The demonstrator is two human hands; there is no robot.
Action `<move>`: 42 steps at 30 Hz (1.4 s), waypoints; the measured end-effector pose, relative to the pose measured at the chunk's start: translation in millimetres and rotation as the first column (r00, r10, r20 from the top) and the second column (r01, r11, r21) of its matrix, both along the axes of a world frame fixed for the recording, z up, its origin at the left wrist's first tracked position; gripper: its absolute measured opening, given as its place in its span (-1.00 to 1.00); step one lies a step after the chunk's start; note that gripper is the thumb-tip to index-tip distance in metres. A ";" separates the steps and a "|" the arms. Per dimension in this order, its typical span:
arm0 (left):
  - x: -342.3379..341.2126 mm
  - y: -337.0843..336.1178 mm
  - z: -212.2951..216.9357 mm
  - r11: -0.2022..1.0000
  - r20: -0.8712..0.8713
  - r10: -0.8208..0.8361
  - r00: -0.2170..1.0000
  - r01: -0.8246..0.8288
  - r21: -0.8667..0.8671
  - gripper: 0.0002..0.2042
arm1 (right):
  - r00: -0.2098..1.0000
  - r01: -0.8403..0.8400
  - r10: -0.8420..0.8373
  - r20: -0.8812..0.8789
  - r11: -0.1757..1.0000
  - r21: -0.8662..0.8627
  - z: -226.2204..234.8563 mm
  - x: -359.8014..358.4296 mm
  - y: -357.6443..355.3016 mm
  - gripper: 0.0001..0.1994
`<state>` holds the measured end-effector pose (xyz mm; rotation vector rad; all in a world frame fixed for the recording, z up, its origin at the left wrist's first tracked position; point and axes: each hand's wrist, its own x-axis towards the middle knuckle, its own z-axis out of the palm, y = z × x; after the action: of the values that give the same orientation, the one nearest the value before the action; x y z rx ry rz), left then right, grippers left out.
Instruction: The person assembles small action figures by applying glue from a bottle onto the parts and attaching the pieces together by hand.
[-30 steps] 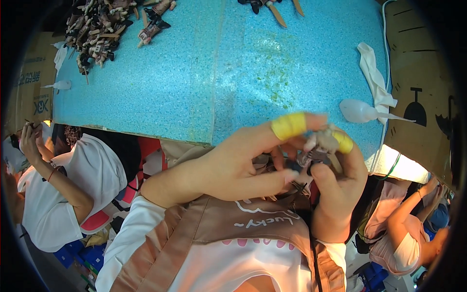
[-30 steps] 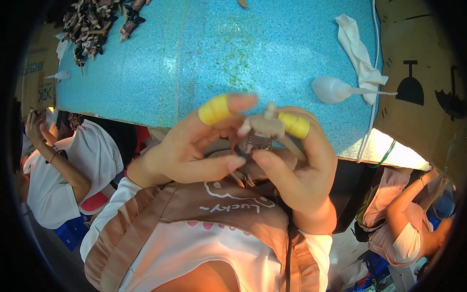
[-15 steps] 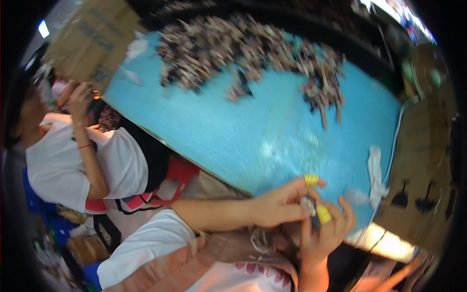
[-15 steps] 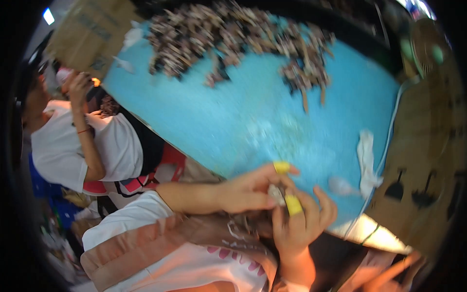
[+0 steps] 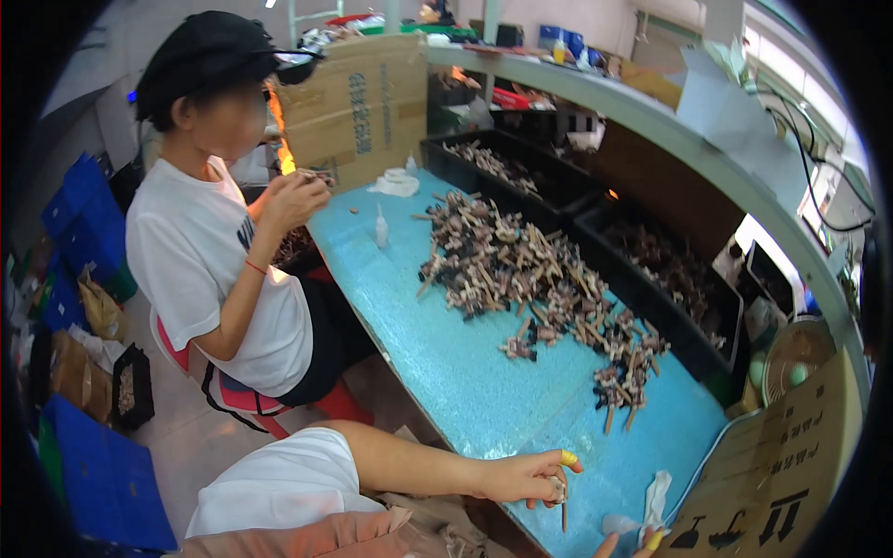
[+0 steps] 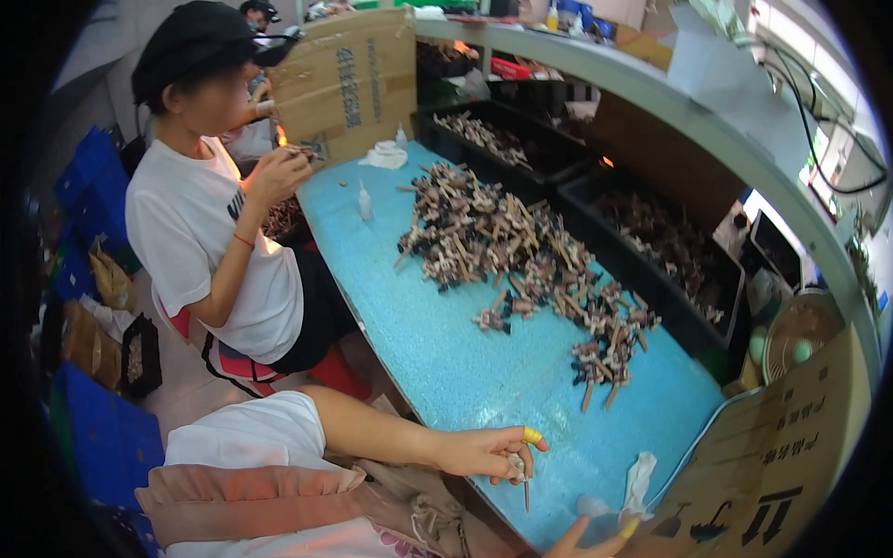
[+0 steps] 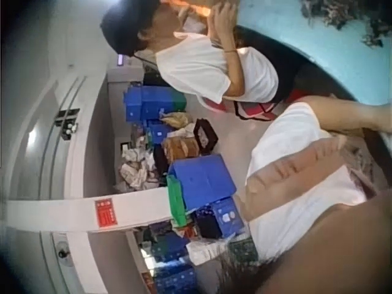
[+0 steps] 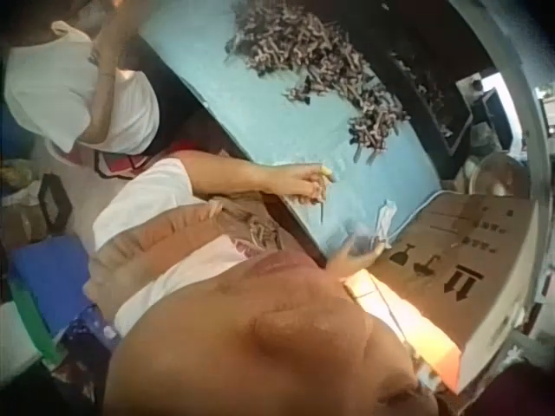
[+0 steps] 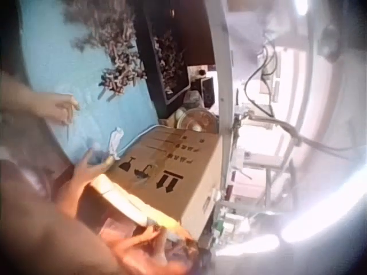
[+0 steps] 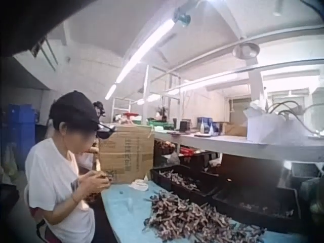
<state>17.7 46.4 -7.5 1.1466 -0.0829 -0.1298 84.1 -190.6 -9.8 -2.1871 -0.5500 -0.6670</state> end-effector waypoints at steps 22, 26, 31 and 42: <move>175.8 221.9 104.0 -0.609 0.589 0.395 0.705 -0.280 0.742 -0.35 | 0.999 0.038 -0.032 0.025 0.963 -0.267 -25.2 17.9 -4.8 -0.62; 137.5 217.5 76.0 -0.382 0.311 0.661 0.683 -0.051 0.923 -0.38 | 0.998 -0.045 0.034 -0.053 0.978 -0.206 -27.0 14.6 -11.4 -0.66; 128.3 176.1 44.5 -0.414 0.456 0.473 0.754 -0.266 0.870 -0.40 | 0.995 0.030 -0.050 -0.088 0.978 -0.208 -25.7 4.2 -12.3 -0.66; 130.8 106.2 -5.2 -0.343 0.736 -0.054 0.675 -0.705 0.621 -0.72 | 0.990 -0.052 0.049 -0.130 0.999 -0.012 -21.2 17.5 6.3 -0.72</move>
<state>148.4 152.6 -12.7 2.8958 -0.0391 1.0439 101.6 -184.3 -31.0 -2.2055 -0.5423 -0.4911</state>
